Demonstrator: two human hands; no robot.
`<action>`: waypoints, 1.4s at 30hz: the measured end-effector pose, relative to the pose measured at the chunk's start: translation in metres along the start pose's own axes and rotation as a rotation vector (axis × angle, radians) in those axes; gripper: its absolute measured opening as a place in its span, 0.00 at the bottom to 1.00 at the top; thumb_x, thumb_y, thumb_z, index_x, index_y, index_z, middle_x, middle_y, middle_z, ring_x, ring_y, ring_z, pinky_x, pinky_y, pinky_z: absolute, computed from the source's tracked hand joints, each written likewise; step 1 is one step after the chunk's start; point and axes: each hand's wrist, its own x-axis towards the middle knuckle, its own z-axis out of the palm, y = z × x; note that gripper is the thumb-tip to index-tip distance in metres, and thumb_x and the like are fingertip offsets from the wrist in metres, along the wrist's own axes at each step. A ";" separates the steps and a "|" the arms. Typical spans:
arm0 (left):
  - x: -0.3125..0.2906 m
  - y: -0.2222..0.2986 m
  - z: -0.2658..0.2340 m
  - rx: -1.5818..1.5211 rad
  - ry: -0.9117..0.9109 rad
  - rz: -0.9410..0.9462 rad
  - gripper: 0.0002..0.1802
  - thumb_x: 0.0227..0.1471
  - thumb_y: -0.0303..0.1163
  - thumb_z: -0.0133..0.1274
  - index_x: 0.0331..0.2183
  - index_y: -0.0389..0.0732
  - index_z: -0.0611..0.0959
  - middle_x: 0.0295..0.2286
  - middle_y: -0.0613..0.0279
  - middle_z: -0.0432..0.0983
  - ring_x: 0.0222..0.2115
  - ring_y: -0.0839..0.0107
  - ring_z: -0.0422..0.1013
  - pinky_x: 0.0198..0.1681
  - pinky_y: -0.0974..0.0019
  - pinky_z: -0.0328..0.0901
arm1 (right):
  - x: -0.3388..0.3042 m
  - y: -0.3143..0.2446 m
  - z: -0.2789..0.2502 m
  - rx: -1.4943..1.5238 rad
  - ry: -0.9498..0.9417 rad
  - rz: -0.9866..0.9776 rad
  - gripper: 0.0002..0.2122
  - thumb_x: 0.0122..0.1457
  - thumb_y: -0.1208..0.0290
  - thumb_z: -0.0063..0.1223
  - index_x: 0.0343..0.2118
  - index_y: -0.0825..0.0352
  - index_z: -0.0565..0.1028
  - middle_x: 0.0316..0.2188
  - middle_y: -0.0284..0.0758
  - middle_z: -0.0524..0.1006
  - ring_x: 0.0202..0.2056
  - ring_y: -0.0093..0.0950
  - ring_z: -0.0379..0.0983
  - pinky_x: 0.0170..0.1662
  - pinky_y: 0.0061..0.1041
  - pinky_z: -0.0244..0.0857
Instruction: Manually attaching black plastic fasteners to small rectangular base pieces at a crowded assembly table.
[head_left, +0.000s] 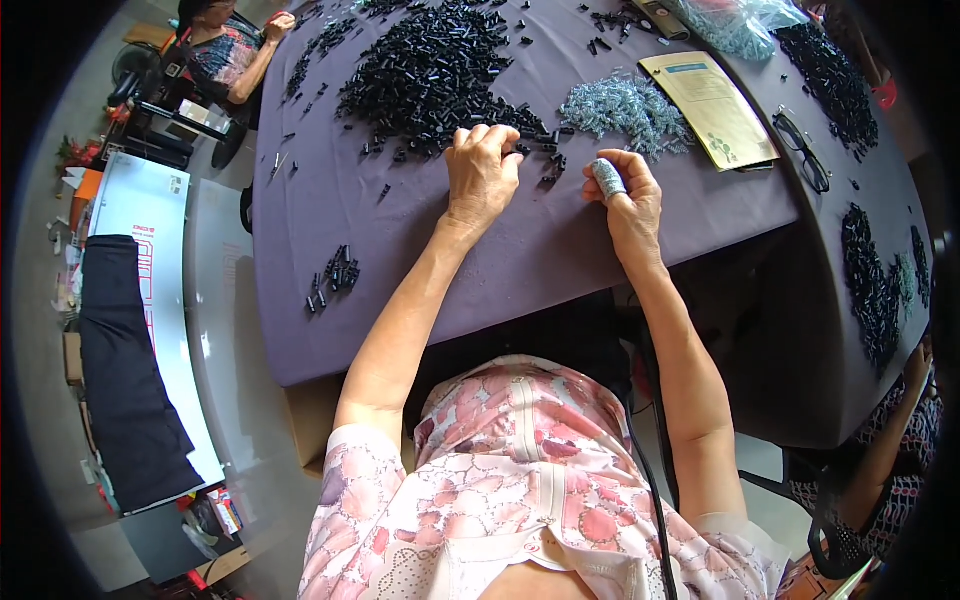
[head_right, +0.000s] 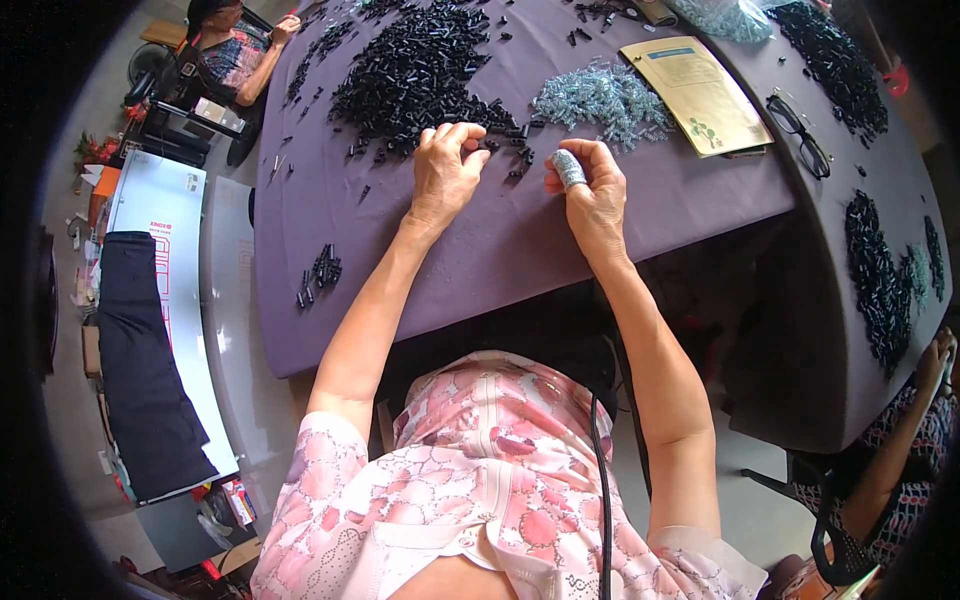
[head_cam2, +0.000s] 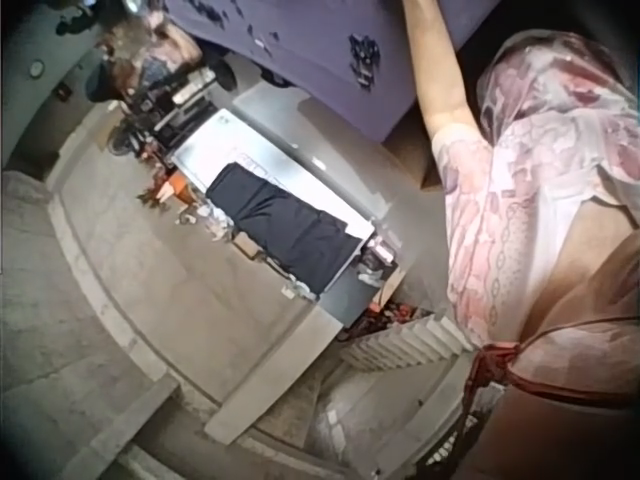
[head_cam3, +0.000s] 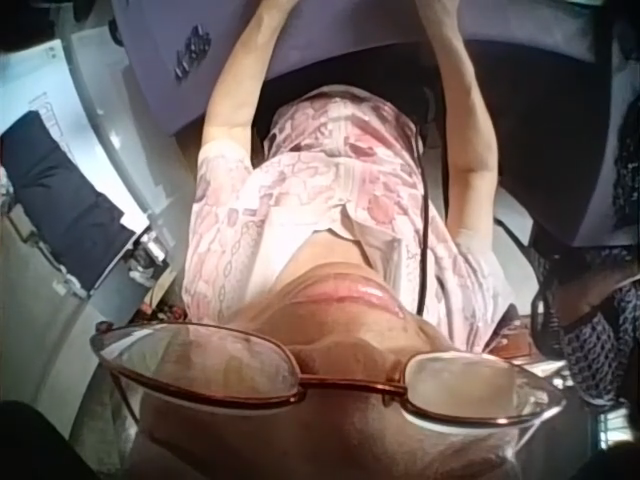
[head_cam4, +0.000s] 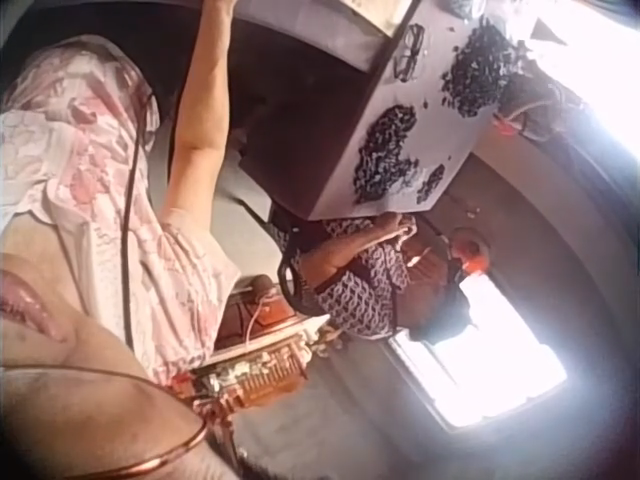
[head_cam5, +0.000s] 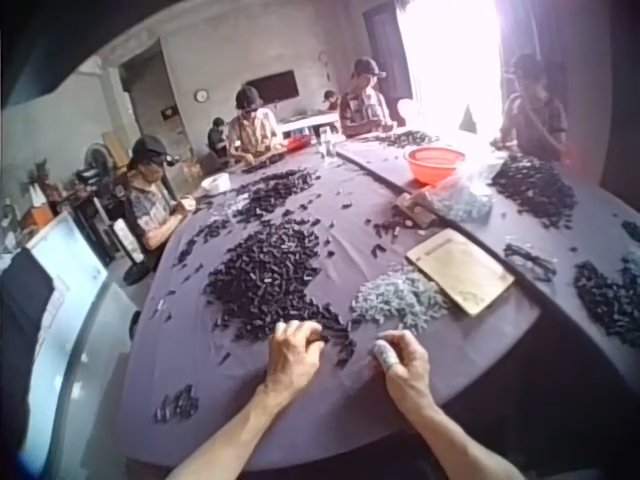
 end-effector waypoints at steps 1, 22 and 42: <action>0.002 -0.002 0.002 0.001 0.000 0.001 0.10 0.36 0.27 0.60 0.28 0.44 0.81 0.25 0.65 0.74 0.29 0.64 0.66 0.35 0.61 0.63 | 0.000 -0.001 0.002 -0.005 0.004 0.006 0.05 0.57 0.81 0.46 0.36 0.70 0.70 0.27 0.33 0.75 0.25 0.18 0.70 0.29 0.17 0.68; -0.053 0.042 -0.025 -1.193 -0.096 -0.651 0.05 0.53 0.29 0.51 0.32 0.38 0.76 0.21 0.69 0.69 0.15 0.84 0.61 0.17 0.79 0.59 | -0.017 -0.003 0.018 -0.306 -0.154 -0.322 0.08 0.53 0.85 0.49 0.34 0.67 0.73 0.25 0.25 0.72 0.27 0.13 0.66 0.30 0.12 0.61; -0.102 0.034 -0.043 -1.636 0.084 -0.947 0.06 0.52 0.28 0.52 0.34 0.39 0.77 0.28 0.62 0.76 0.25 0.74 0.73 0.29 0.70 0.70 | -0.058 0.000 0.047 -0.327 -0.338 -0.160 0.12 0.50 0.90 0.41 0.35 0.70 0.72 0.29 0.32 0.76 0.31 0.18 0.72 0.36 0.18 0.67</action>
